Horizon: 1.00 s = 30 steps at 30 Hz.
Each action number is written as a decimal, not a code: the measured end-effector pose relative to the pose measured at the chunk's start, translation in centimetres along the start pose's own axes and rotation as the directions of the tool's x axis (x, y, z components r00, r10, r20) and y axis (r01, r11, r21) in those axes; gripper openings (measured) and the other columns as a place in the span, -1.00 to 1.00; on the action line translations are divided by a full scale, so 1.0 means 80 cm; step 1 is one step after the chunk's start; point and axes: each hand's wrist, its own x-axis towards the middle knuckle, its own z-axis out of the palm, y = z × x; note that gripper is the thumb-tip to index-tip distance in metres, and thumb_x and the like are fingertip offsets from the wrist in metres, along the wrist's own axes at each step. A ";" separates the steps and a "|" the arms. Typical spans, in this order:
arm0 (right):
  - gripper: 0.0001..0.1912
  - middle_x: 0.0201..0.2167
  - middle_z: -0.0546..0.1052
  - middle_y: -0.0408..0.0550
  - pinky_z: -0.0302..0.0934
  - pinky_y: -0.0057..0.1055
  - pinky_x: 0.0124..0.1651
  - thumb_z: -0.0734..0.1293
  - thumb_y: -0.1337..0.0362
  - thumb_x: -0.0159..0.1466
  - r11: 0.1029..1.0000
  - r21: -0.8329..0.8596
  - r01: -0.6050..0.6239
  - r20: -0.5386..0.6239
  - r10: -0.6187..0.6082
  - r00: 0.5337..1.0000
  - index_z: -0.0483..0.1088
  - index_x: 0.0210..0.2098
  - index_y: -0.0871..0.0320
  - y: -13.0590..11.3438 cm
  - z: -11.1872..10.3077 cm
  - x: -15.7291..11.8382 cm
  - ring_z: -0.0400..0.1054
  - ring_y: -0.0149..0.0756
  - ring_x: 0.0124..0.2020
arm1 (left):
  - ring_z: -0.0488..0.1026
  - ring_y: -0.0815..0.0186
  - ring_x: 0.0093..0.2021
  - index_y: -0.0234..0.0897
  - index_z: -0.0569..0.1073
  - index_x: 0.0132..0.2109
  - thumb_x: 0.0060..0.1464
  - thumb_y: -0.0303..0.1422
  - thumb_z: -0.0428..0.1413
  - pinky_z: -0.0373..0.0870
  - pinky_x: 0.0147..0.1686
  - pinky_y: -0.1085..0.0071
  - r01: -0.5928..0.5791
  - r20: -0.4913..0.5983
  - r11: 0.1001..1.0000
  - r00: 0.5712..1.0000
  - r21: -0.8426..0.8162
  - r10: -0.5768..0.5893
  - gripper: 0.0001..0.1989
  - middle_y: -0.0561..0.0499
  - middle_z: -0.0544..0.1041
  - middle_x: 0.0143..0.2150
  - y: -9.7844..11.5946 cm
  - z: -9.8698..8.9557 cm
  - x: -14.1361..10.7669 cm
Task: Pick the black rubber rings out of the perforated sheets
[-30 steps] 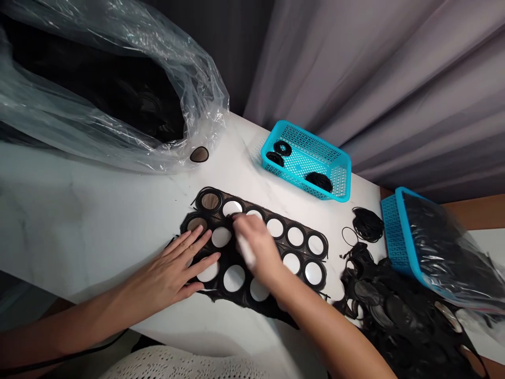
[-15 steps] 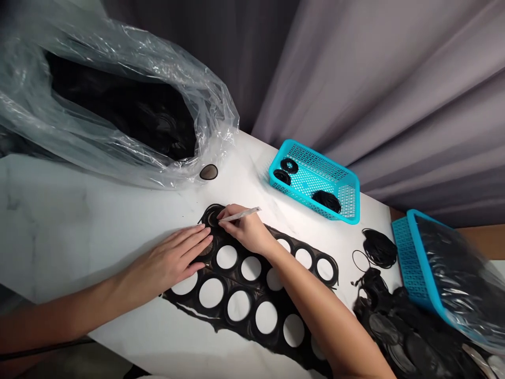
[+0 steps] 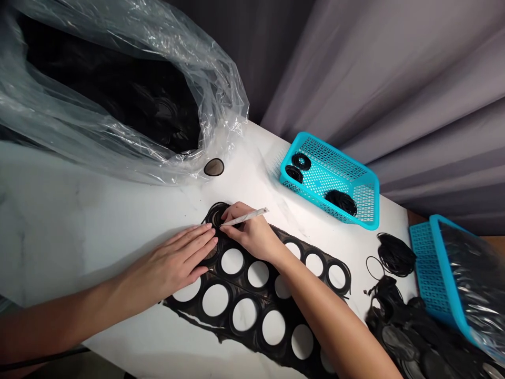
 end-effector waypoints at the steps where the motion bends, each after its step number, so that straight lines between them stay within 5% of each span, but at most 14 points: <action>1: -0.83 -0.21 0.49 -0.03 0.30 -0.29 -0.15 0.35 0.34 0.30 1.000 -0.011 0.005 0.000 -0.005 1.000 0.34 -0.43 0.13 -0.001 -0.001 0.000 0.41 -0.27 -0.20 | 0.32 0.01 0.30 -0.50 0.37 0.21 0.38 -0.34 -0.05 0.24 0.29 0.10 -0.002 0.002 1.000 1.000 -0.006 0.002 -0.62 -0.25 0.46 0.22 0.000 0.001 0.000; 6: -0.83 -0.21 0.48 -0.02 0.34 -0.27 -0.13 0.31 0.39 0.33 0.987 -0.152 0.054 -0.026 -0.058 0.998 0.34 -0.41 0.11 -0.005 0.011 -0.008 0.42 -0.23 -0.19 | 0.32 0.02 0.30 -0.48 0.35 0.21 0.37 -0.34 -0.04 0.27 0.28 0.09 0.017 -0.017 0.999 1.000 -0.040 -0.017 -0.62 -0.27 0.43 0.25 -0.002 0.003 0.001; 12: -0.86 -0.03 0.49 0.14 0.28 -0.10 0.04 0.21 0.40 0.38 0.840 -0.510 0.184 0.002 -0.212 0.977 0.38 -0.22 0.11 -0.005 0.043 -0.023 0.36 -0.04 -0.04 | 0.35 0.00 0.26 -0.46 0.43 0.08 0.27 -0.37 0.04 0.30 0.28 0.08 0.031 -0.028 0.992 0.999 -0.120 -0.034 -0.69 -0.29 0.48 0.17 -0.005 -0.002 0.009; 15: -0.85 -0.19 0.52 0.05 0.31 -0.20 -0.09 0.18 0.39 0.38 0.912 -0.405 0.058 -0.241 -0.168 0.956 0.35 -0.25 0.10 0.008 0.022 -0.008 0.39 -0.14 -0.19 | 0.35 0.00 0.27 -0.43 0.42 0.09 0.26 -0.37 0.06 0.30 0.28 0.05 0.042 -0.031 0.989 0.998 -0.145 -0.047 -0.69 -0.27 0.47 0.17 -0.006 -0.002 0.010; 18: -0.85 -0.35 0.52 -0.05 0.24 -0.30 -0.28 0.23 0.35 0.34 0.979 -0.184 -0.089 -0.585 -0.036 0.810 0.28 -0.38 0.09 0.020 -0.021 0.010 0.36 -0.25 -0.36 | 0.32 -0.01 0.29 -0.41 0.42 0.10 0.27 -0.36 0.08 0.32 0.28 0.04 0.046 -0.025 0.986 0.998 -0.158 -0.050 -0.69 -0.25 0.46 0.19 -0.009 -0.001 0.010; 21: -0.78 -0.33 0.54 -0.06 0.22 -0.33 -0.29 0.30 0.30 0.30 0.993 -0.084 -0.081 -0.683 0.002 0.731 0.21 -0.46 0.08 0.017 -0.049 0.010 0.37 -0.27 -0.34 | 0.32 0.01 0.30 -0.41 0.41 0.12 0.28 -0.35 0.09 0.32 0.28 0.04 0.028 -0.040 0.986 0.999 -0.166 -0.035 -0.68 -0.25 0.45 0.20 -0.011 -0.006 0.007; 24: -0.76 -0.29 0.56 -0.04 0.24 -0.34 -0.28 0.30 0.28 0.32 0.998 -0.039 -0.057 -0.595 0.023 0.803 0.21 -0.46 0.08 0.000 -0.037 -0.008 0.42 -0.23 -0.26 | 0.33 0.03 0.29 -0.42 0.41 0.14 0.32 -0.38 0.03 0.29 0.30 0.04 0.047 -0.084 0.991 0.995 -0.124 -0.058 -0.68 -0.27 0.43 0.22 -0.006 -0.019 -0.004; 30: -0.87 -0.19 0.57 -0.03 0.29 -0.35 -0.24 0.26 0.35 0.36 0.996 -0.094 0.005 -0.200 -0.024 0.980 0.32 -0.35 0.08 -0.032 0.037 -0.049 0.44 -0.26 -0.26 | 0.37 0.09 0.26 -0.38 0.40 0.19 0.34 -0.43 -0.01 0.28 0.31 0.10 0.113 -0.081 0.987 0.989 -0.115 -0.123 -0.67 -0.20 0.49 0.18 0.028 -0.030 -0.040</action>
